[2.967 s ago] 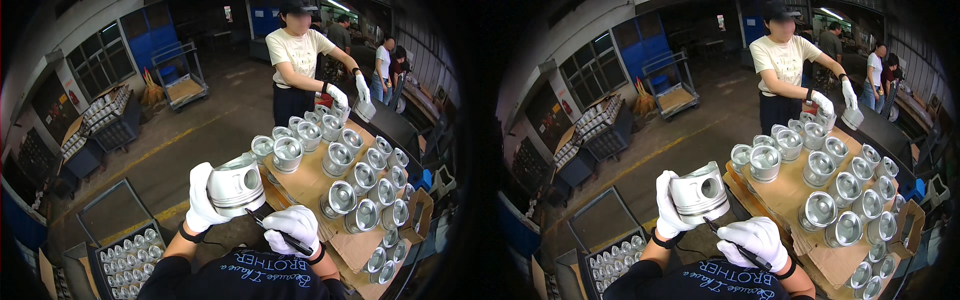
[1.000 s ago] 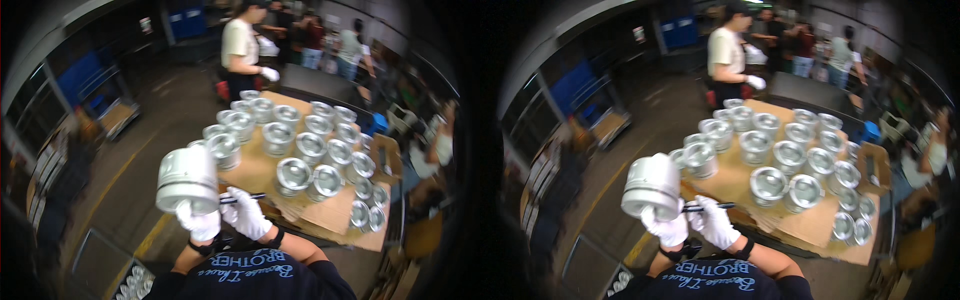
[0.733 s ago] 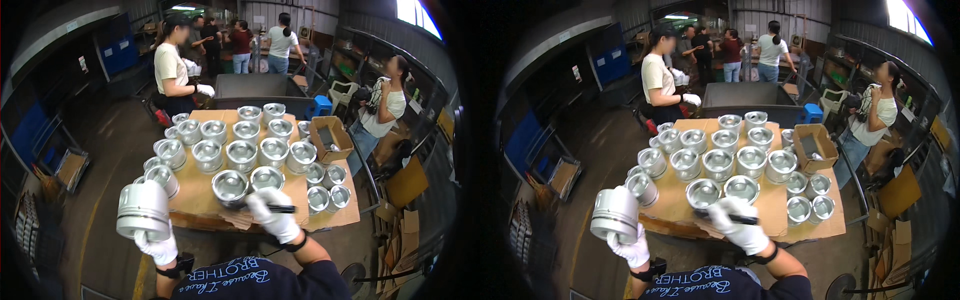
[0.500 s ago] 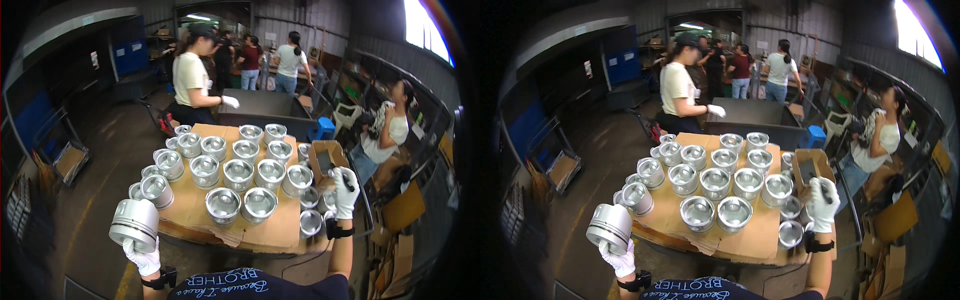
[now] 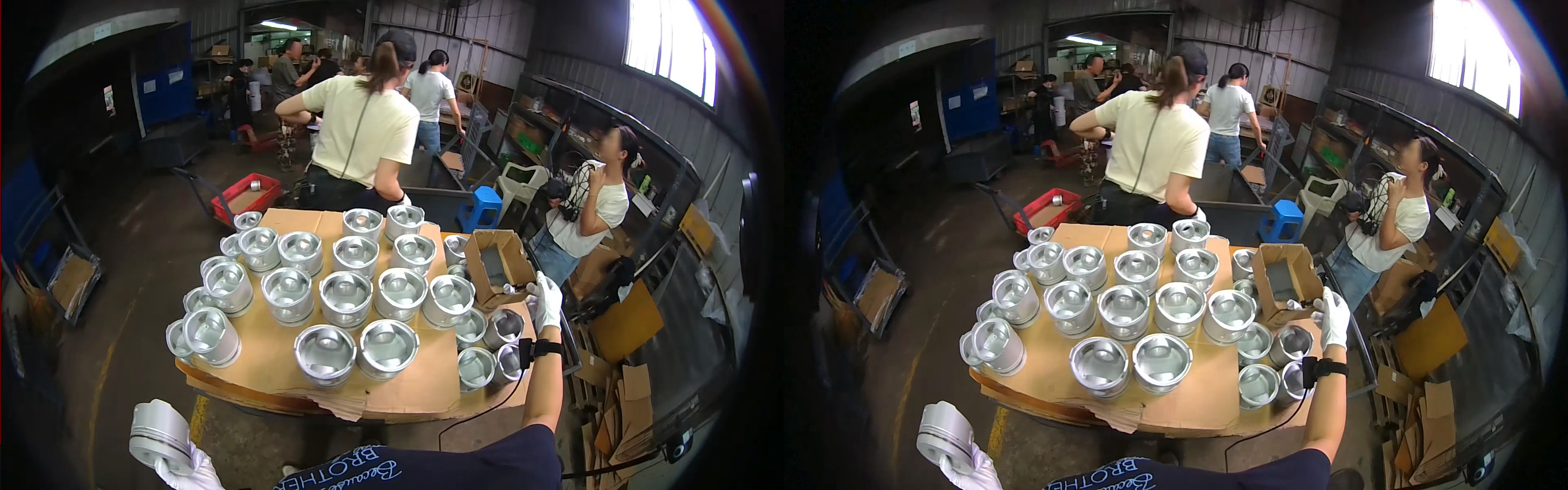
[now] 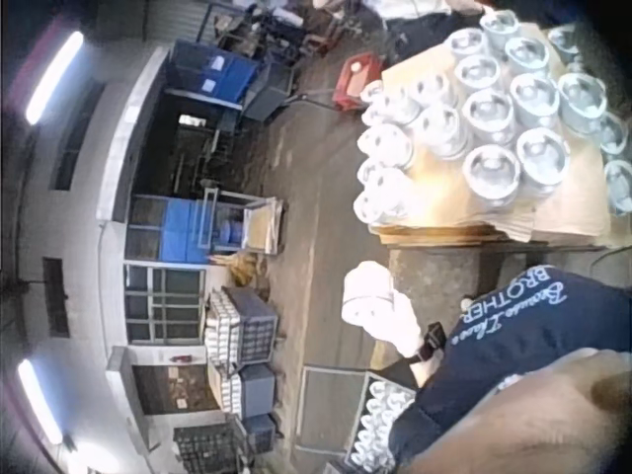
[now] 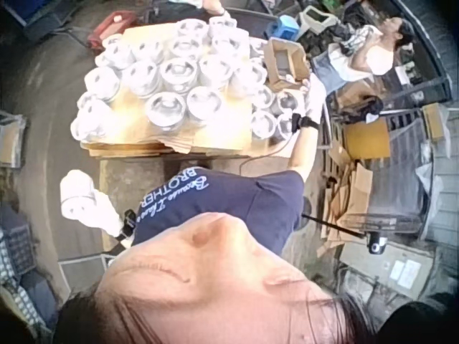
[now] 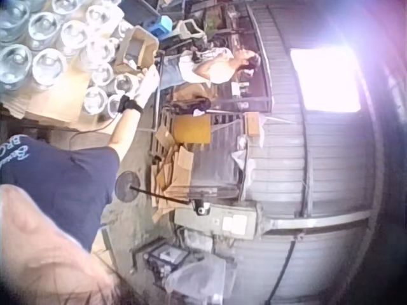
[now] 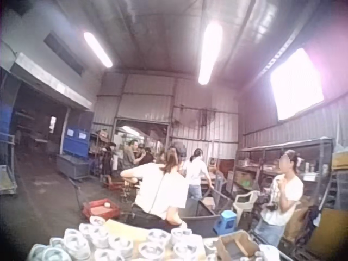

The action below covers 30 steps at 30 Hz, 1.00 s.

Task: Inspecting and sorting metallic engine pistons on a workbench.

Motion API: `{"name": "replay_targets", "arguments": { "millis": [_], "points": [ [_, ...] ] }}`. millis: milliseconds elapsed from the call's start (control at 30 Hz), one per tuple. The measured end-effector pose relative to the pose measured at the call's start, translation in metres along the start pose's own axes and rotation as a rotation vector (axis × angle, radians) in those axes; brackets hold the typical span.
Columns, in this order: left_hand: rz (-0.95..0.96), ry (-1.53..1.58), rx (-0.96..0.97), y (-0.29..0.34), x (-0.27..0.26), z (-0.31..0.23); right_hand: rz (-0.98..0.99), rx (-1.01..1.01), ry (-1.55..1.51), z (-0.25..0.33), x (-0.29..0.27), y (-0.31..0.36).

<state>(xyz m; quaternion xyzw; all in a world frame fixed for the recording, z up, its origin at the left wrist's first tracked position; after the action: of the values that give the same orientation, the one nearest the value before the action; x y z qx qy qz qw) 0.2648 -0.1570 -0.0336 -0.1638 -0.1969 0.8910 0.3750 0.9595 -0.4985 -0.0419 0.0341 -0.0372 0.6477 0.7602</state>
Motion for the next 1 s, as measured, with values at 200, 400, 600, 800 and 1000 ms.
{"name": "replay_targets", "arguments": {
  "millis": [200,400,600,800,1000],
  "points": [
    [-0.155,-1.122,0.383,0.010,0.100,-0.008,-0.110,-0.204,-0.089,0.027,-0.004,0.074],
    [-0.075,-1.840,1.650,0.076,0.245,0.014,0.075,-0.399,-0.116,0.069,0.067,0.302],
    [-0.135,-1.886,1.646,0.096,0.323,0.049,0.569,-0.113,-0.187,0.023,0.213,0.525],
    [0.042,-2.029,1.751,0.112,0.386,0.062,1.289,0.322,-0.082,-0.037,0.365,0.725],
    [0.167,-2.586,2.168,0.061,0.422,0.103,1.651,0.440,0.019,-0.086,0.464,0.826]
  ]
}}
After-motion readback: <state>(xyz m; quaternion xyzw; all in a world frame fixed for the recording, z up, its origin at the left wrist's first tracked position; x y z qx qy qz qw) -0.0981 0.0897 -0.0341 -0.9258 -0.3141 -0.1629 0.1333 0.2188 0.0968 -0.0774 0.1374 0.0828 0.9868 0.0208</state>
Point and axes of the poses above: each hand's wrist, its own y-axis away from the middle knuckle, its own x-axis out of the palm, z = x × y, the point moved 7 cm from there along -y, towards the middle knuckle, and after that the axes turned 11 degrees about -z, right-handed, at the moved point
